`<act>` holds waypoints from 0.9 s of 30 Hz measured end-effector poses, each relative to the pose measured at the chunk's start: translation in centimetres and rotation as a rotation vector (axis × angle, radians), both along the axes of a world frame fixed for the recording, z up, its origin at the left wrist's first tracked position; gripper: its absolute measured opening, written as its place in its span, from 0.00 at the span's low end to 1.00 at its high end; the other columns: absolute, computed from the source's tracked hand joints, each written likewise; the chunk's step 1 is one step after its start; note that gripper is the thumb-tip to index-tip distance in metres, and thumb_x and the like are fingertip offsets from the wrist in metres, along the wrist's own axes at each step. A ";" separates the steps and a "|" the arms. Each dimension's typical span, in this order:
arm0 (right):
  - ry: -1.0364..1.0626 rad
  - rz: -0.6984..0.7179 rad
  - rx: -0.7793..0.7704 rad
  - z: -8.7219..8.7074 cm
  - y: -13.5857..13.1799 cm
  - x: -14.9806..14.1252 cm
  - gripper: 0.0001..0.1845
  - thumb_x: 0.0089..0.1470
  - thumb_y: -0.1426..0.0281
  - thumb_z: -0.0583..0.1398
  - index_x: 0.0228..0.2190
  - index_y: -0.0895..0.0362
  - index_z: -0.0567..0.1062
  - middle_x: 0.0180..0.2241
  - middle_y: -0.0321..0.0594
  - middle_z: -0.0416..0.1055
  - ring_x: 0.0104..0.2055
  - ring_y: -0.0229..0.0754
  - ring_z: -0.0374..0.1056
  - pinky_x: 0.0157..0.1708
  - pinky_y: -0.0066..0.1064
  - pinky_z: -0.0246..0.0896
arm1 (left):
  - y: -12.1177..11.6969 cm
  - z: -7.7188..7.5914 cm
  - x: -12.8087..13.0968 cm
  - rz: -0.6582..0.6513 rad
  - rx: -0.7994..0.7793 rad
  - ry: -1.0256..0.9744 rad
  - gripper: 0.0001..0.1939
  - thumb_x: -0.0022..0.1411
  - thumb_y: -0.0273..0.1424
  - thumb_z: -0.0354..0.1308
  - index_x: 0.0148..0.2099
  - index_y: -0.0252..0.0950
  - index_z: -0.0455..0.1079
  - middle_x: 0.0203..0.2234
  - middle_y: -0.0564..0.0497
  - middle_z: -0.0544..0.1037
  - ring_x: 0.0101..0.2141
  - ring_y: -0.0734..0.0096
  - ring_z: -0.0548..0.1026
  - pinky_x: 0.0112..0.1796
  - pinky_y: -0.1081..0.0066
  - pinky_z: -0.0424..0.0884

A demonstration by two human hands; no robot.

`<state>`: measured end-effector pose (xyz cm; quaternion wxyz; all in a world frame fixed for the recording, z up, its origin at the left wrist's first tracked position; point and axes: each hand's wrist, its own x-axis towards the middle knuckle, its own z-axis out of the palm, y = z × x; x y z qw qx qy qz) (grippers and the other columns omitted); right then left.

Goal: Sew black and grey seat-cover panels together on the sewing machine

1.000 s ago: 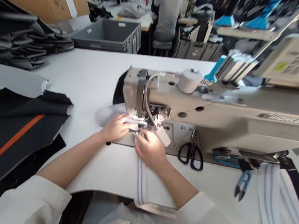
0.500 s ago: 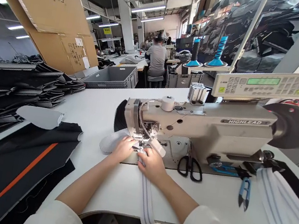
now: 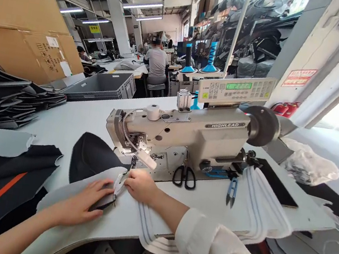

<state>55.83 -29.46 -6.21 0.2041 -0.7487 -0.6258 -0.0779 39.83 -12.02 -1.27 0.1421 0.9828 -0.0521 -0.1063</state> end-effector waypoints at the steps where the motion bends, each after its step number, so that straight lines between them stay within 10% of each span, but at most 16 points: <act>1: -0.012 0.011 0.007 0.4 -0.6 0.1 0.08 0.55 0.70 0.58 0.34 0.53 0.78 0.39 0.39 0.72 0.39 0.41 0.66 0.39 0.32 0.60 | -0.6 0.4 0.9 0.001 -0.011 0.006 0.21 0.56 0.34 0.57 0.53 0.41 0.67 0.58 0.45 0.62 0.57 0.53 0.60 0.56 0.56 0.60; 4: -0.053 -0.085 0.083 1.0 -4.4 0.7 0.10 0.57 0.69 0.55 0.38 0.53 0.76 0.44 0.40 0.72 0.41 0.42 0.67 0.43 0.35 0.62 | -2.5 0.2 3.9 0.081 0.070 -0.069 0.15 0.56 0.41 0.58 0.41 0.35 0.69 0.47 0.43 0.70 0.49 0.52 0.66 0.49 0.56 0.64; 10: -0.196 -0.727 0.100 -1.7 -14.2 2.5 0.21 0.60 0.62 0.52 0.50 0.58 0.73 0.55 0.53 0.66 0.58 0.56 0.60 0.53 0.51 0.61 | -3.2 -3.1 5.8 0.110 -0.072 -0.279 0.09 0.56 0.36 0.60 0.36 0.37 0.69 0.37 0.48 0.71 0.42 0.60 0.68 0.43 0.62 0.66; 16: -0.122 -0.587 -0.039 -1.0 -16.7 1.8 0.19 0.63 0.63 0.49 0.47 0.54 0.75 0.53 0.45 0.69 0.56 0.52 0.64 0.57 0.53 0.55 | -2.4 -4.1 4.9 0.158 -0.208 -0.400 0.03 0.56 0.28 0.58 0.35 0.37 0.71 0.48 0.45 0.70 0.49 0.57 0.67 0.51 0.57 0.64; 22: 0.143 -0.749 -0.272 1.7 -15.9 2.2 0.30 0.56 0.64 0.56 0.59 0.58 0.63 0.46 0.55 0.67 0.39 0.52 0.70 0.37 0.41 0.67 | 0.3 -4.2 5.1 0.284 -0.616 -0.390 0.03 0.57 0.28 0.58 0.32 0.34 0.71 0.49 0.43 0.69 0.51 0.62 0.69 0.51 0.61 0.66; 27: 0.120 -0.419 -0.367 2.1 -14.0 0.8 0.26 0.57 0.68 0.55 0.58 0.49 0.65 0.47 0.48 0.69 0.40 0.48 0.71 0.37 0.36 0.67 | 1.3 -4.3 5.0 0.300 -0.853 -0.344 0.04 0.56 0.30 0.60 0.32 0.35 0.72 0.53 0.45 0.68 0.54 0.62 0.66 0.54 0.60 0.64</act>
